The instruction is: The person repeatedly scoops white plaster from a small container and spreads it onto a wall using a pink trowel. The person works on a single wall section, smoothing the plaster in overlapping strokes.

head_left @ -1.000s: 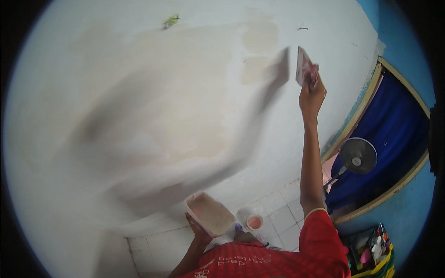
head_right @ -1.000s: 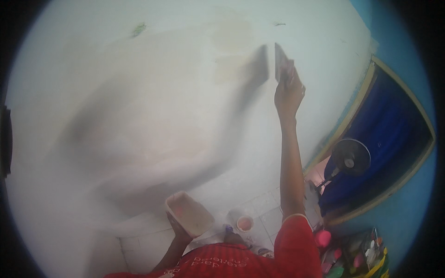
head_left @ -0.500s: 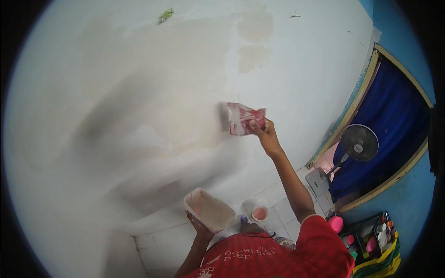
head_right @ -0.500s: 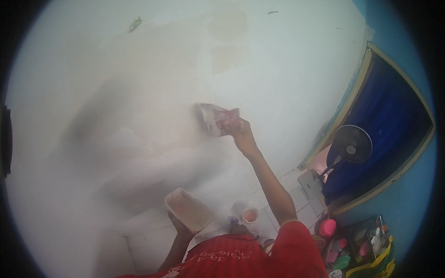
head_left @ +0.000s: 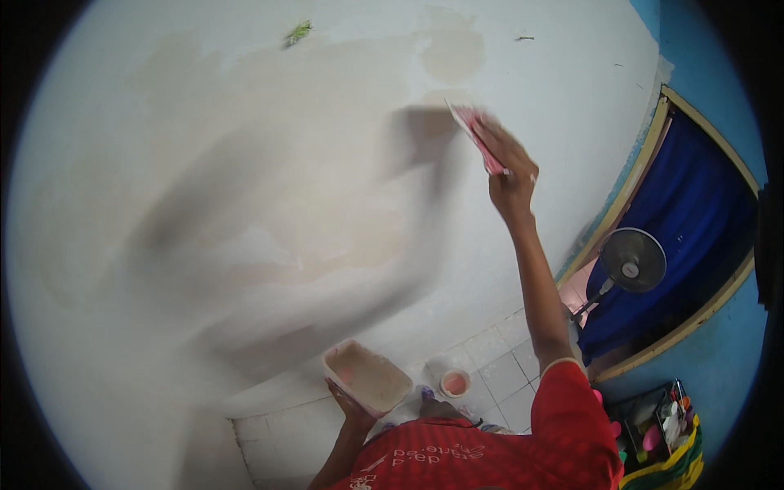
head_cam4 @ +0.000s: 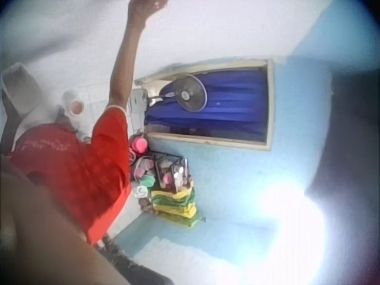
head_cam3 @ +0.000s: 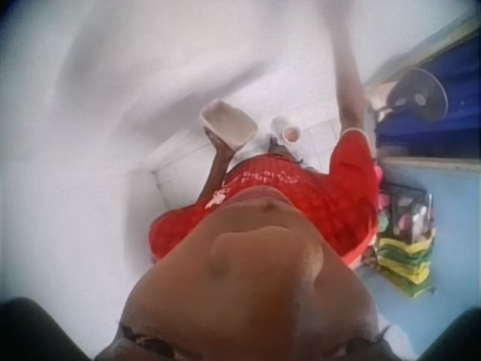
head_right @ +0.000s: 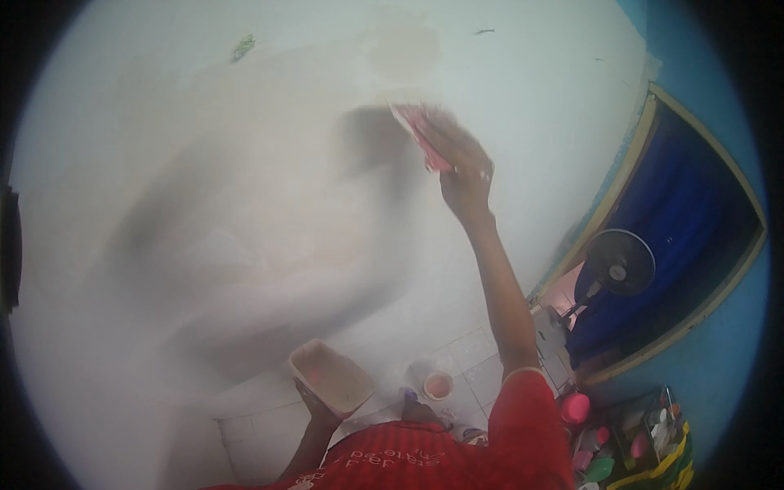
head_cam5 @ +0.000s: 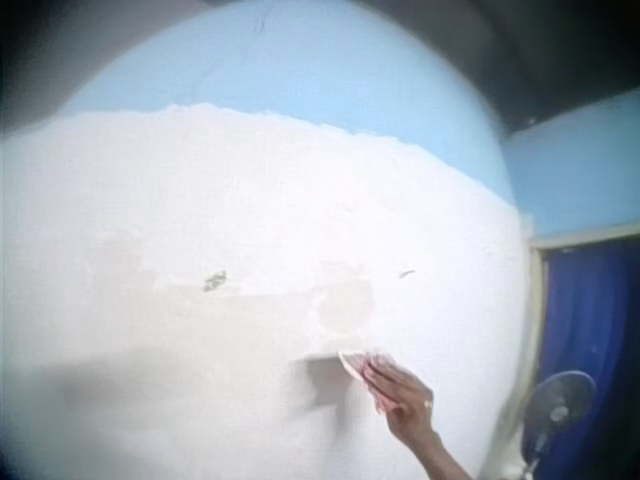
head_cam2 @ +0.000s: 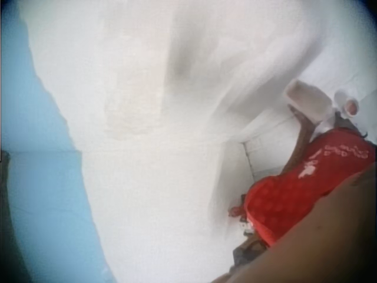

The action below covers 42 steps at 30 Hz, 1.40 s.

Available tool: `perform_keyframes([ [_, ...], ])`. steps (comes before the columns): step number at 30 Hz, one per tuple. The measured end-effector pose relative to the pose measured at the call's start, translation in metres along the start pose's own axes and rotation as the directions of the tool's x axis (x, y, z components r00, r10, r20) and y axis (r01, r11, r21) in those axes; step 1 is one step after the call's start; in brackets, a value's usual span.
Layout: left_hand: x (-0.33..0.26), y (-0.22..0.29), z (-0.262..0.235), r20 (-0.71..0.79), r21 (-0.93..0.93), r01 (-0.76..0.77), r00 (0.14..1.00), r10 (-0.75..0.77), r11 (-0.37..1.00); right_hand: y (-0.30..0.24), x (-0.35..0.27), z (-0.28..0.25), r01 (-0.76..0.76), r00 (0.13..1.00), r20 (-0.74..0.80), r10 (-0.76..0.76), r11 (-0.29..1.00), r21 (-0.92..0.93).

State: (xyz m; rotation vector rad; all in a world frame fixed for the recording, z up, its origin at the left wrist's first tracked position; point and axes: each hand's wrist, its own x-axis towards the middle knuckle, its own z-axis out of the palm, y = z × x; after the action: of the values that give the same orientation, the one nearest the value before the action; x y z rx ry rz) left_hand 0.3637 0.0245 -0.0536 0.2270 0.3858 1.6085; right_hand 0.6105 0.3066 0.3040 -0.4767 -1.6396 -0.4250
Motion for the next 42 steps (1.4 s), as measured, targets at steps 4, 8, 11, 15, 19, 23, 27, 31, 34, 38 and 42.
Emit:
perform_keyframes([
  [4,-0.001,-0.003,-0.004,0.006,0.007,0.004,1.0,-0.004,1.0,0.029,0.03,0.026,0.109,0.993,0.058,-0.101,0.981,-0.158],
  [8,-0.001,-0.002,0.002,0.01,0.028,-0.005,1.0,0.004,1.0,0.045,-0.008,0.041,0.139,0.97,0.219,-0.102,0.977,-0.164],
  [11,0.003,-0.001,-0.004,-0.007,-0.091,0.011,1.0,-0.012,0.996,0.034,-0.066,0.035,0.139,0.933,0.349,-0.09,0.983,-0.118],
  [15,0.006,0.0,-0.003,0.071,0.041,-0.032,0.997,0.029,0.999,0.005,-0.115,0.001,-0.017,0.879,0.476,0.04,0.999,-0.052],
  [19,0.007,-0.002,0.004,0.111,0.074,0.001,0.994,-0.01,0.997,0.025,-0.099,-0.03,-0.377,0.864,0.316,0.393,0.919,-0.113],
  [23,0.004,0.004,0.004,0.093,0.084,0.006,0.996,-0.014,0.996,0.053,0.004,-0.024,-0.382,0.919,0.059,0.39,0.916,-0.123],
  [27,0.003,0.0,0.0,0.081,0.091,0.019,0.996,-0.026,0.996,0.037,0.073,-0.006,-0.209,0.978,-0.049,0.204,0.961,-0.183],
  [31,0.004,-0.005,-0.015,0.054,0.037,0.047,0.997,-0.049,0.998,0.019,0.042,0.031,-0.007,0.999,0.042,0.017,0.973,-0.23],
  [34,0.003,-0.009,-0.013,0.059,-0.013,0.024,0.998,-0.024,1.0,-0.013,-0.01,0.035,0.129,0.962,0.251,-0.106,0.989,-0.077],
  [38,0.003,-0.004,0.0,0.047,-0.012,0.097,0.994,-0.096,0.995,-0.036,-0.069,0.003,-0.134,0.713,0.697,0.077,0.991,0.028],
  [42,0.005,-0.002,0.011,0.044,0.027,0.093,0.995,-0.094,0.995,0.001,-0.124,-0.012,-0.788,0.484,0.75,0.45,0.597,0.15],
])
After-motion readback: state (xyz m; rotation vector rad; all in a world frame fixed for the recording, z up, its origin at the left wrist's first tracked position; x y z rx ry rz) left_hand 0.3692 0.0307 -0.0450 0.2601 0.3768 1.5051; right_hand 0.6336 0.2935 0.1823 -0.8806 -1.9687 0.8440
